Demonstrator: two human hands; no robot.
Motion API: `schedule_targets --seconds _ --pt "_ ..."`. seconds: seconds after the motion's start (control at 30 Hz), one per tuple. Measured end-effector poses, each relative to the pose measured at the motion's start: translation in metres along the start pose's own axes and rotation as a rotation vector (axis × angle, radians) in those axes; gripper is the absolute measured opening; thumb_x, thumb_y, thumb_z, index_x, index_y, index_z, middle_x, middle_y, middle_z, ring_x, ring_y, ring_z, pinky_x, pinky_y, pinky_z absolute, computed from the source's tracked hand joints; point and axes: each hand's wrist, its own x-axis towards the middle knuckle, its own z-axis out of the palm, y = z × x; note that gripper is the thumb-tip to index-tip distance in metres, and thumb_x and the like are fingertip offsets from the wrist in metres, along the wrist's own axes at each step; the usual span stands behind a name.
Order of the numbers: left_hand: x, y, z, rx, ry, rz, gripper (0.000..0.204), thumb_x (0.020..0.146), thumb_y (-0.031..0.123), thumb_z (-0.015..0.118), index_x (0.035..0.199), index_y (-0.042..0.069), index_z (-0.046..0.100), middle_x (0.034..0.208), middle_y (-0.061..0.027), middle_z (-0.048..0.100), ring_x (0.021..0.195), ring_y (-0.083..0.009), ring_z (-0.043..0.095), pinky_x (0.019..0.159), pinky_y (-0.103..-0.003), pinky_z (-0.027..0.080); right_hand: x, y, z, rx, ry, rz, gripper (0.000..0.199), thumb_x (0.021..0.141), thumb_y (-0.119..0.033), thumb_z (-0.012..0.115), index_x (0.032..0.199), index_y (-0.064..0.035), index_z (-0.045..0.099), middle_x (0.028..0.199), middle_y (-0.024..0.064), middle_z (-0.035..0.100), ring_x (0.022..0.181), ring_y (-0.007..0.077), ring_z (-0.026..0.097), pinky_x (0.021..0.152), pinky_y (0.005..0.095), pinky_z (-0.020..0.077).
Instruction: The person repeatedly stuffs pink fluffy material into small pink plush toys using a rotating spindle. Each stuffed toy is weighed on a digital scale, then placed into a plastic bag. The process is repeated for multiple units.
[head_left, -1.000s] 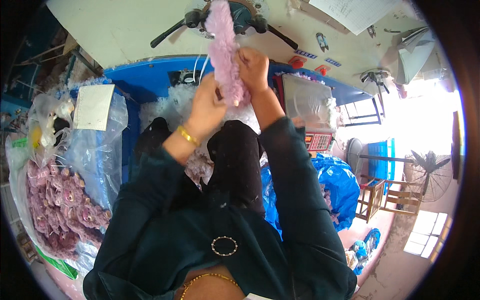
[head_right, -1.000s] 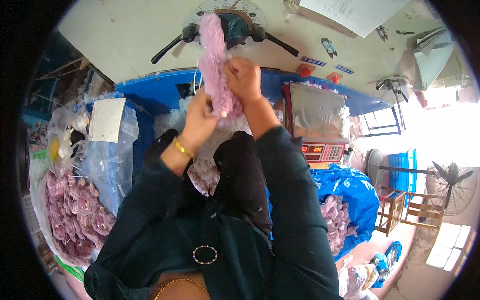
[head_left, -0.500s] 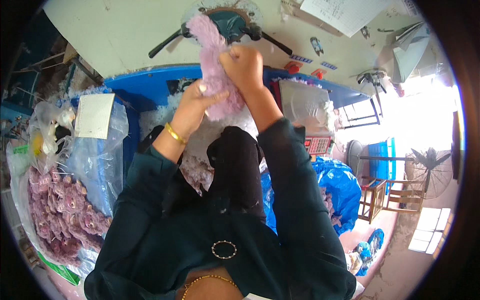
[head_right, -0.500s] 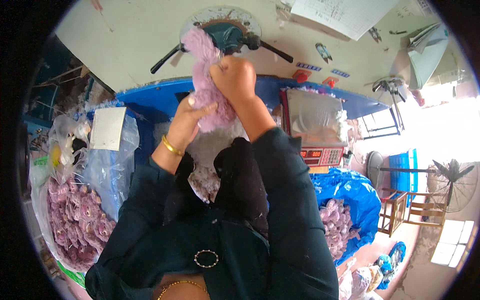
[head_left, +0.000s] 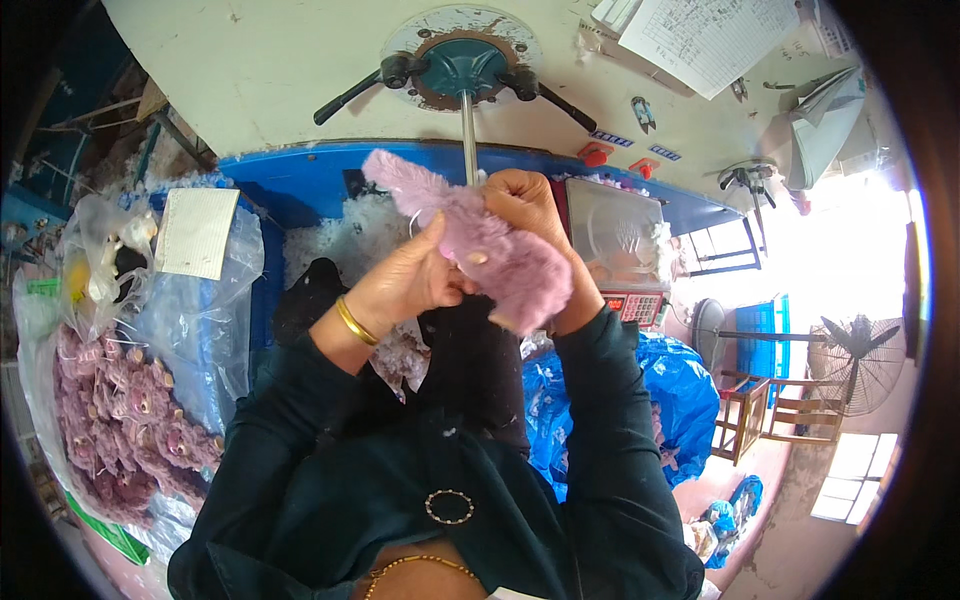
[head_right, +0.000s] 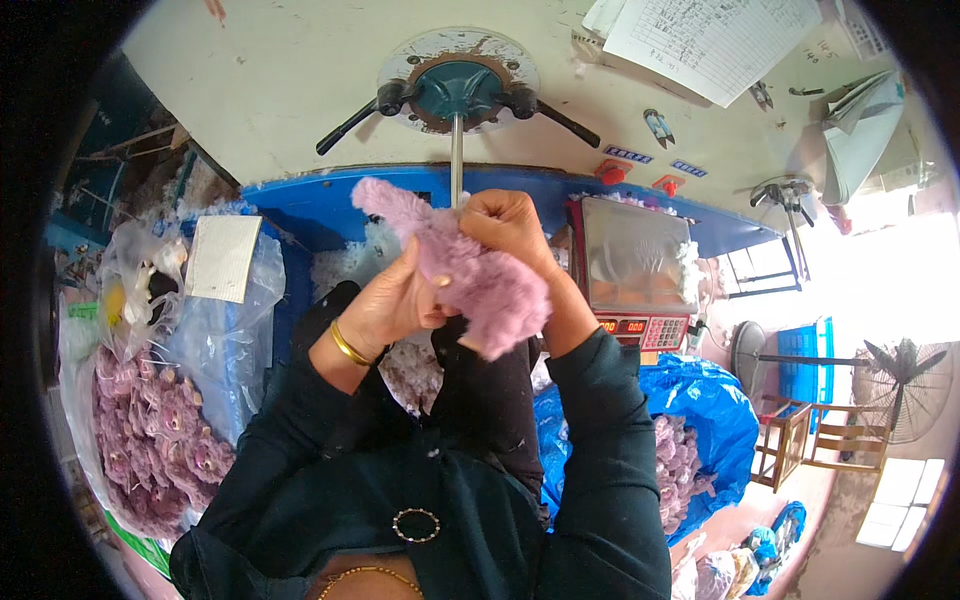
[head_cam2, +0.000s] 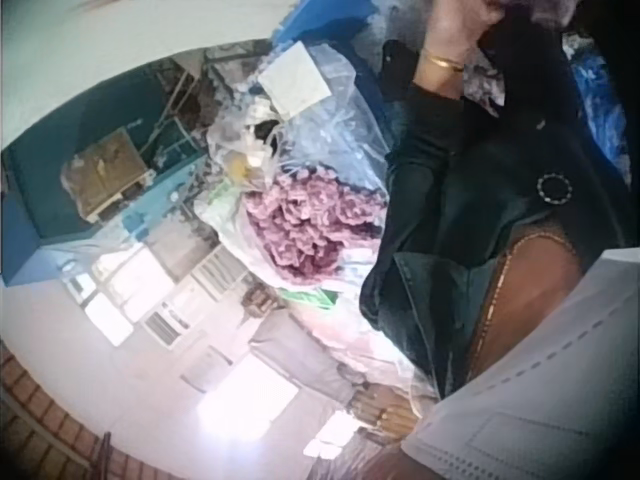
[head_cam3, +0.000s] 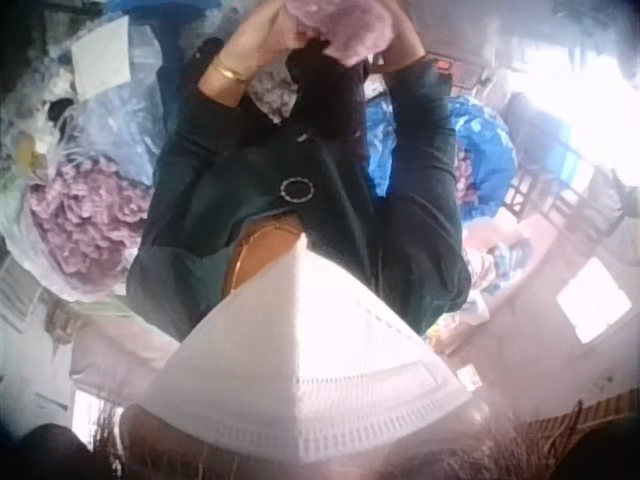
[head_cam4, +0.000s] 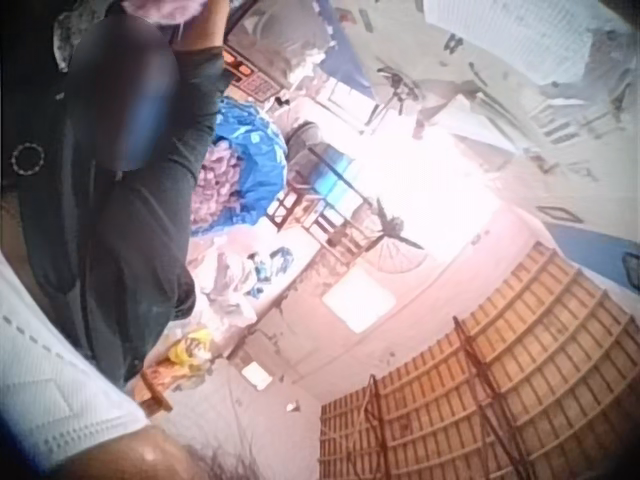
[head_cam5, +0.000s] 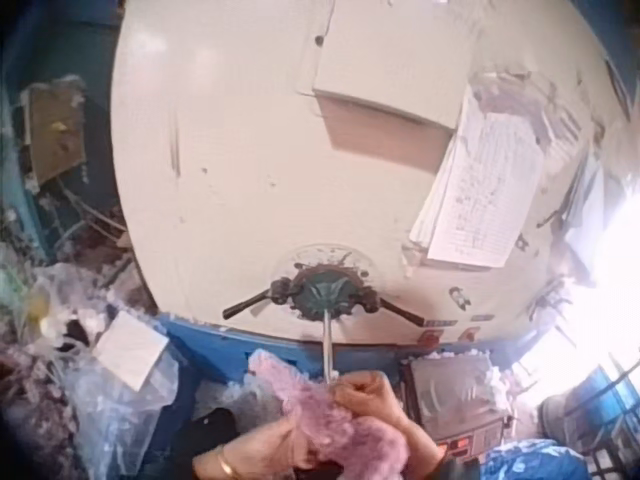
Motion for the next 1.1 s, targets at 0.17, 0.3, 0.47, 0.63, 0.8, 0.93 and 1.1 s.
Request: schedule_targets --seconds 0.17,0.3,0.47,0.63,0.8,0.93,1.1 --pt "0.027 -0.016 0.036 0.040 0.190 0.191 0.041 0.094 0.044 0.049 0.120 0.012 0.051 0.103 -0.0039 0.062 0.086 -0.0163 0.061 0.072 -0.028 0.052 0.017 -0.012 -0.038 -0.187 -0.143 0.186 0.026 0.082 -0.025 0.071 0.077 -0.0018 0.061 0.072 -0.0031 0.057 0.067 0.0060 0.051 0.055 0.0227 0.0405" --pt "0.029 -0.011 0.024 0.190 0.294 0.272 0.033 0.093 0.033 0.058 0.112 0.007 0.054 0.092 -0.0041 0.062 0.078 -0.0151 0.060 0.066 -0.028 0.051 0.013 -0.045 -0.052 -0.595 -0.292 -0.061 0.072 0.071 -0.032 0.076 0.128 0.0015 0.048 0.109 0.0187 0.058 0.103 0.0274 0.058 0.084 0.0389 0.0491" --pt "0.002 -0.024 0.028 0.604 0.410 0.562 0.033 0.092 0.015 0.059 0.120 0.006 0.047 0.103 -0.0042 0.060 0.080 -0.0088 0.057 0.056 -0.021 0.046 -0.047 -0.010 0.041 -1.205 0.022 -0.169 0.089 0.068 -0.031 0.074 0.140 -0.0054 0.030 0.120 0.0248 0.049 0.109 0.0427 0.053 0.088 0.0446 0.0478" --pt "0.014 -0.019 0.035 0.932 0.484 0.557 0.053 0.086 0.019 0.067 0.123 0.002 0.034 0.104 -0.0084 0.056 0.063 -0.0068 0.053 0.043 -0.020 0.040 -0.031 -0.010 0.005 -0.653 -0.128 -0.212 0.080 0.063 -0.012 0.078 0.133 -0.0070 0.040 0.107 0.0193 0.060 0.098 0.0352 0.061 0.084 0.0394 0.0501" --pt "0.017 -0.011 0.012 1.113 0.485 0.633 0.062 0.087 0.013 0.065 0.133 0.000 0.026 0.111 -0.0124 0.054 0.101 -0.0162 0.054 0.087 -0.029 0.045 -0.037 0.027 0.016 -0.949 0.179 -0.382 0.072 0.068 -0.016 0.076 0.130 -0.0024 0.042 0.124 0.0236 0.052 0.110 0.0411 0.054 0.091 0.0422 0.0457" --pt "-0.017 -0.014 0.022 1.034 0.377 0.652 0.066 0.086 0.007 0.064 0.138 0.000 0.023 0.121 -0.0133 0.050 0.100 -0.0146 0.054 0.084 -0.028 0.047 -0.050 0.031 0.048 -0.866 0.116 -0.491 0.082 0.071 -0.017 0.076 0.137 -0.0011 0.032 0.130 0.0245 0.046 0.120 0.0391 0.047 0.102 0.0412 0.0364" --pt "-0.026 0.000 0.063 1.223 0.343 0.478 0.063 0.088 0.012 0.063 0.137 0.000 0.025 0.105 -0.0143 0.057 0.067 -0.0124 0.061 0.058 -0.025 0.052 -0.053 0.014 0.041 -0.034 0.110 -0.208 0.072 0.076 -0.011 0.075 0.135 -0.0002 0.034 0.120 0.0137 0.056 0.115 0.0206 0.052 0.097 0.0353 0.0416"
